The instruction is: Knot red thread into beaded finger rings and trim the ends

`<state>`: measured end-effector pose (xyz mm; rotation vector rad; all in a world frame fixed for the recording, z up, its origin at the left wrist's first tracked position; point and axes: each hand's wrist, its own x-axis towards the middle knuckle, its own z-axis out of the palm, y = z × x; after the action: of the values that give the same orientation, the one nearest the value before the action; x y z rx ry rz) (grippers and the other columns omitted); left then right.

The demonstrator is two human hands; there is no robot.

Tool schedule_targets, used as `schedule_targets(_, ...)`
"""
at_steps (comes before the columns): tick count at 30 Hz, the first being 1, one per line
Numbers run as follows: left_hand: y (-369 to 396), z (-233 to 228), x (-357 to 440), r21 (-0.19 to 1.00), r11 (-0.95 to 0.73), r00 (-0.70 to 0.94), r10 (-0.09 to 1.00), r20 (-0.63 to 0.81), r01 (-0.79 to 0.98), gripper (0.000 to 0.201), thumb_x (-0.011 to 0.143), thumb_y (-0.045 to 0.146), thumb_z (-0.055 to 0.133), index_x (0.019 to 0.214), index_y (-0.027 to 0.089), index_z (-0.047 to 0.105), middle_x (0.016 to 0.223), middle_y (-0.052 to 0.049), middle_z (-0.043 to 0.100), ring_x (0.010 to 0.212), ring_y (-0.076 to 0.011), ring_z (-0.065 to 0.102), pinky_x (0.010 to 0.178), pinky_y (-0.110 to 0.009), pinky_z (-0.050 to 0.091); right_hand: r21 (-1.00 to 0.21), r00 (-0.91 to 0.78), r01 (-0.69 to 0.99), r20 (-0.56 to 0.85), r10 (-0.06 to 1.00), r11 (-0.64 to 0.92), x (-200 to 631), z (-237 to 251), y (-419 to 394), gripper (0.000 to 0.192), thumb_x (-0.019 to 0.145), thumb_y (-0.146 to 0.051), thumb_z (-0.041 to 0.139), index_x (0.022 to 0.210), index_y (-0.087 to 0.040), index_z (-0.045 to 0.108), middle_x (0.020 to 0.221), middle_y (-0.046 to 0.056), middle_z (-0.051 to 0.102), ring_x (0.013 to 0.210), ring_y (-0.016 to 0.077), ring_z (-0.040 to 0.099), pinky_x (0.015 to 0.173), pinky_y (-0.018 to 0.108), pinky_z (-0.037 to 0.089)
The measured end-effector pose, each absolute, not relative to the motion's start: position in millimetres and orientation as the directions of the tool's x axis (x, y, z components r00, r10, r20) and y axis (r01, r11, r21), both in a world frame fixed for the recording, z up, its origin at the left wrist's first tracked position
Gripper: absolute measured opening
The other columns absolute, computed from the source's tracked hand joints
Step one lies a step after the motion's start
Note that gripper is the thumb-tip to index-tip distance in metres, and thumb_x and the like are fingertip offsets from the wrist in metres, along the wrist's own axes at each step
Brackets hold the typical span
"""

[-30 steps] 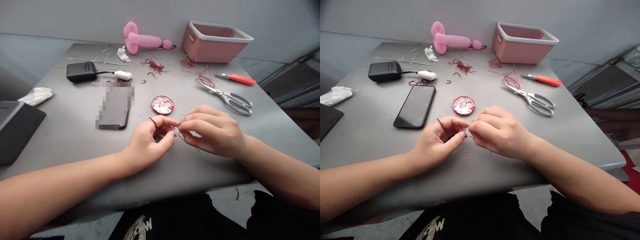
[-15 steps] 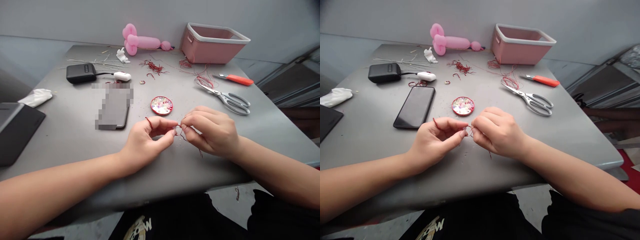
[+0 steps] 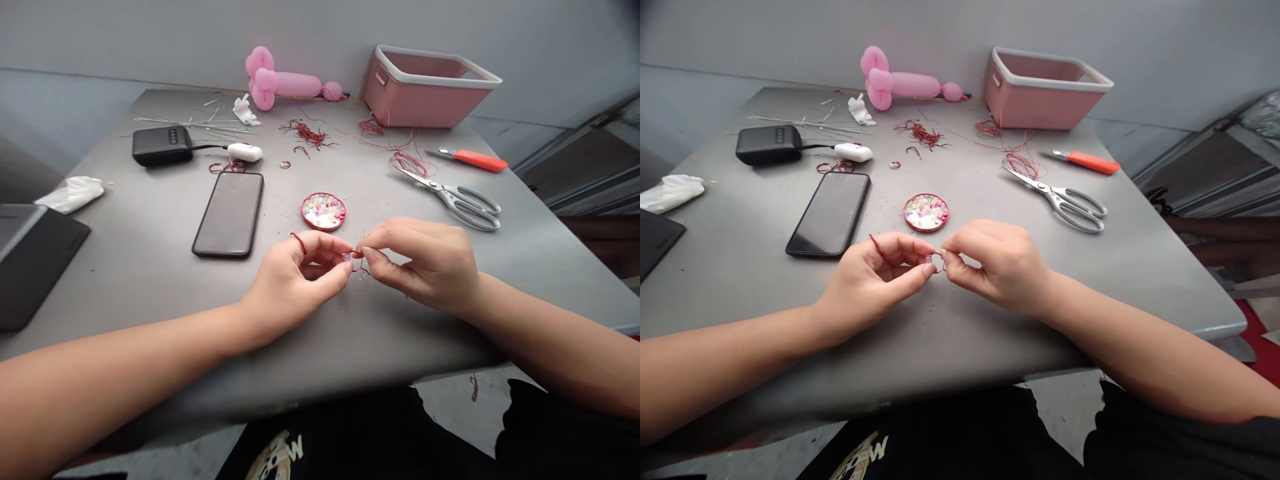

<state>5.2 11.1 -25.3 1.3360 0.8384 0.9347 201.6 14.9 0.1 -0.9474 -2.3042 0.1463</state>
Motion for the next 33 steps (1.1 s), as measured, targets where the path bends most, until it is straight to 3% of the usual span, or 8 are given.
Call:
schedule_targets(4,12,-26,5,1.000,-0.012,0.419,0.908,0.023,-0.029,0.018,0.079,0.028,0.074,0.089,0.015,0.067,0.087,-0.005,0.073,0.081,-0.0160,0.070,0.078,-0.029,0.059,-0.208,-0.588,0.528,0.611,0.531,0.823,201,-2,15,0.015,0.082,-0.012,0.056,0.078,-0.025,0.061,0.067,0.001,0.069,0.064,0.0164,0.063,0.065,0.030,0.053)
schedule_targets(7,12,-25,5,0.997,-0.068,0.420,0.906,0.052,0.023,0.015,0.081,0.026,0.071,0.089,0.015,0.066,0.086,-0.005,0.071,0.081,-0.0156,0.069,0.076,-0.028,0.059,-0.240,-0.535,0.577,0.611,0.584,0.781,201,2,10,0.014,0.081,-0.012,0.057,0.075,-0.023,0.060,0.065,0.002,0.068,0.060,0.0161,0.062,0.059,0.030,0.050)
schedule_targets(12,9,-23,5,0.987,-0.157,0.418,0.900,0.127,0.038,0.010,0.084,0.023,0.067,0.089,0.016,0.064,0.087,-0.005,0.071,0.083,-0.0152,0.068,0.076,-0.026,0.059,-0.655,-0.368,0.550,0.366,0.855,0.518,203,10,7,0.018,0.088,-0.022,0.057,0.070,-0.022,0.062,0.061,0.000,0.068,0.053,0.0130,0.060,0.052,0.028,0.047)
schedule_targets(14,9,-22,5,0.986,-0.165,0.412,0.900,0.140,0.025,0.010,0.083,0.023,0.068,0.089,0.016,0.064,0.086,-0.005,0.071,0.083,-0.0152,0.068,0.077,-0.026,0.059,-0.804,-0.347,0.425,0.279,0.895,0.415,204,10,10,0.019,0.087,-0.025,0.060,0.069,-0.023,0.063,0.066,0.001,0.071,0.061,0.0152,0.065,0.057,0.029,0.051)
schedule_targets(17,10,-22,5,0.992,-0.128,0.391,0.913,0.117,0.001,0.013,0.082,0.025,0.070,0.088,0.016,0.064,0.086,-0.005,0.070,0.082,-0.0156,0.069,0.077,-0.027,0.059,-0.904,-0.342,0.311,0.181,0.922,0.293,205,8,15,0.019,0.086,-0.031,0.066,0.069,-0.022,0.065,0.068,0.002,0.071,0.063,0.0158,0.065,0.056,0.029,0.050)
schedule_targets(20,11,-24,5,0.996,-0.082,0.372,0.924,0.086,-0.028,0.015,0.080,0.027,0.072,0.087,0.015,0.065,0.085,-0.005,0.071,0.080,-0.0156,0.069,0.077,-0.028,0.059,-0.927,-0.350,0.301,0.112,0.930,0.224,203,7,18,0.016,0.082,-0.036,0.072,0.075,-0.022,0.068,0.072,0.002,0.070,0.063,0.0143,0.062,0.055,0.028,0.049)
schedule_targets(27,11,-26,4,0.993,-0.119,0.359,0.926,0.120,-0.023,0.011,0.080,0.024,0.072,0.085,0.016,0.066,0.084,-0.004,0.072,0.082,-0.0150,0.070,0.078,-0.026,0.060,-0.953,-0.437,0.275,-0.005,0.899,0.128,205,5,21,0.019,0.086,-0.037,0.068,0.081,-0.019,0.069,0.094,0.005,0.062,0.083,0.0143,0.057,0.072,0.028,0.047)
schedule_targets(33,9,-24,4,0.975,-0.223,0.408,0.890,0.202,0.003,0.003,0.084,0.017,0.067,0.087,0.018,0.067,0.088,-0.003,0.075,0.084,-0.0153,0.072,0.081,-0.027,0.059,-0.979,-0.614,0.142,-0.202,0.764,-0.144,205,2,24,0.028,0.088,-0.041,0.064,0.076,-0.017,0.060,0.077,0.001,0.049,0.073,0.0128,0.046,0.067,0.028,0.041)
